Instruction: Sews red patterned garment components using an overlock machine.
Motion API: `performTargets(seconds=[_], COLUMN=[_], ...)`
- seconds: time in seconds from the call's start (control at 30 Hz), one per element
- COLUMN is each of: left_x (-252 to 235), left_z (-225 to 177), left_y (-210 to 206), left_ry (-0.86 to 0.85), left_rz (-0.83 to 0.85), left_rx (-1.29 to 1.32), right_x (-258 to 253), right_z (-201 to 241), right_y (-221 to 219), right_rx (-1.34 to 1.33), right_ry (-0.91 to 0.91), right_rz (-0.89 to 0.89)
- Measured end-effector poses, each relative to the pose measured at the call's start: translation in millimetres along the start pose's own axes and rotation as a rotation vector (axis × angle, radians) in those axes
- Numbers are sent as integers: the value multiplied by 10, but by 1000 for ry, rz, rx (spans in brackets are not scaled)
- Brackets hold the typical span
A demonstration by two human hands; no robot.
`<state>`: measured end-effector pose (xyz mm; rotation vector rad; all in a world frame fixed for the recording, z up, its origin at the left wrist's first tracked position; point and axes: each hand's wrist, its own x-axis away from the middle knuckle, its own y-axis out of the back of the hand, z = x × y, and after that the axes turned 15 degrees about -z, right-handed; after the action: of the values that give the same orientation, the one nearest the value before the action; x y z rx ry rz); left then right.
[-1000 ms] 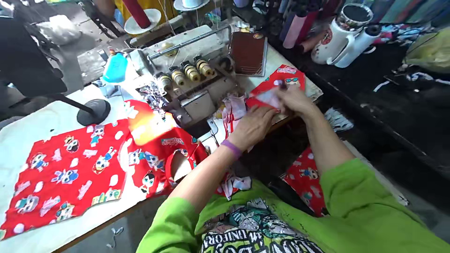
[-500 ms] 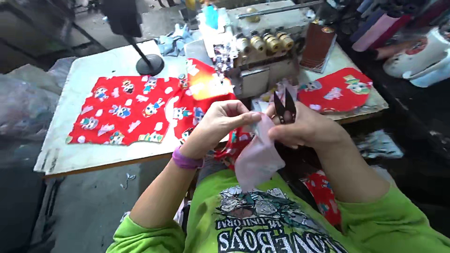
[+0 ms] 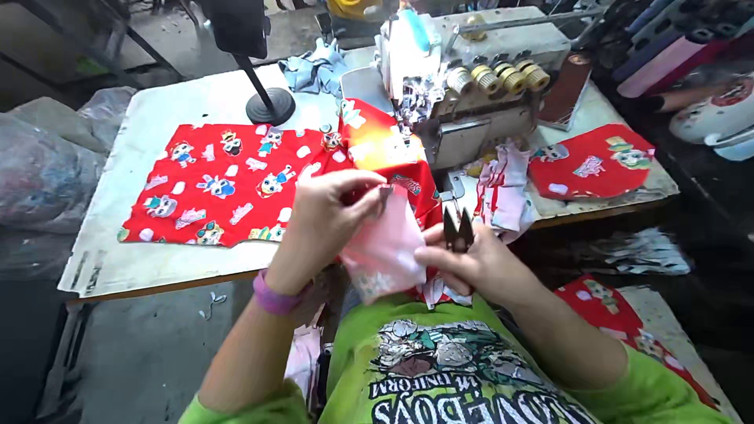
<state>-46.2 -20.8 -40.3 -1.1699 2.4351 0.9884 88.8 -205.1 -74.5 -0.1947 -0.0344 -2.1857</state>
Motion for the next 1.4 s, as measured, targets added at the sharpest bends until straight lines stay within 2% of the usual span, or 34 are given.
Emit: performTargets(seconds=[0.07,0.2,0.27,0.33,0.4,0.5,0.6,0.67,0.8,0.93,1.03,1.1,1.17,1.2,1.27,1.33,1.4], left_x=[-273,-660,-702,-624,-482,-375,-413,-420,-393,-471,-727,-895,-926,-816,-273,557,1253], left_z=[17,435,708,750,588,536,553,527,500,555,722,729,699,700,713,756,888], left_y=[-75,-552,-790,-799,-635,-614,-705,-730,-751,-780,-855,-833,-753,-689,-496,-333,-306], left_ry=[-109,-373,-406,-322,-176,-75,-91,-89,-147,-171,-120,-41,36,47,55,148,234], left_rz=[46,-34,-93,-92,-17,-38,-138,-159,-146,-131,-106,-55,-92,-170,-354,-364,-426], left_rx=[-26,-167,-157,-111,-92,-95,-134,-186,-261,-277,-282,-296,-337,-358,-438,-569,-549], right_x=[-117,-575,-801,-854,-826,-824,-900,-876,-843,-936,-1019,-995,-947,-913,-827,-776,-704], right_z=[21,-290,-475,-467,-411,-355,-348,-364,-360,-185,-89,-78,-131,-189,-331,-478,-575], right_y=[32,76,160,292,380,320,235,248,307,344,298,255,216,223,305,407,447], right_rx=[-3,338,370,355,333,358,385,353,329,301,220,207,178,176,180,245,342], right_ry=[74,337,274,103,21,79,254,289,358,202,114,119,158,172,122,31,-54], right_rz=[-103,-444,-475,-307,-126,-174,-251,-265,-152,16,-137,-236,-298,-306,-254,-155,-102])
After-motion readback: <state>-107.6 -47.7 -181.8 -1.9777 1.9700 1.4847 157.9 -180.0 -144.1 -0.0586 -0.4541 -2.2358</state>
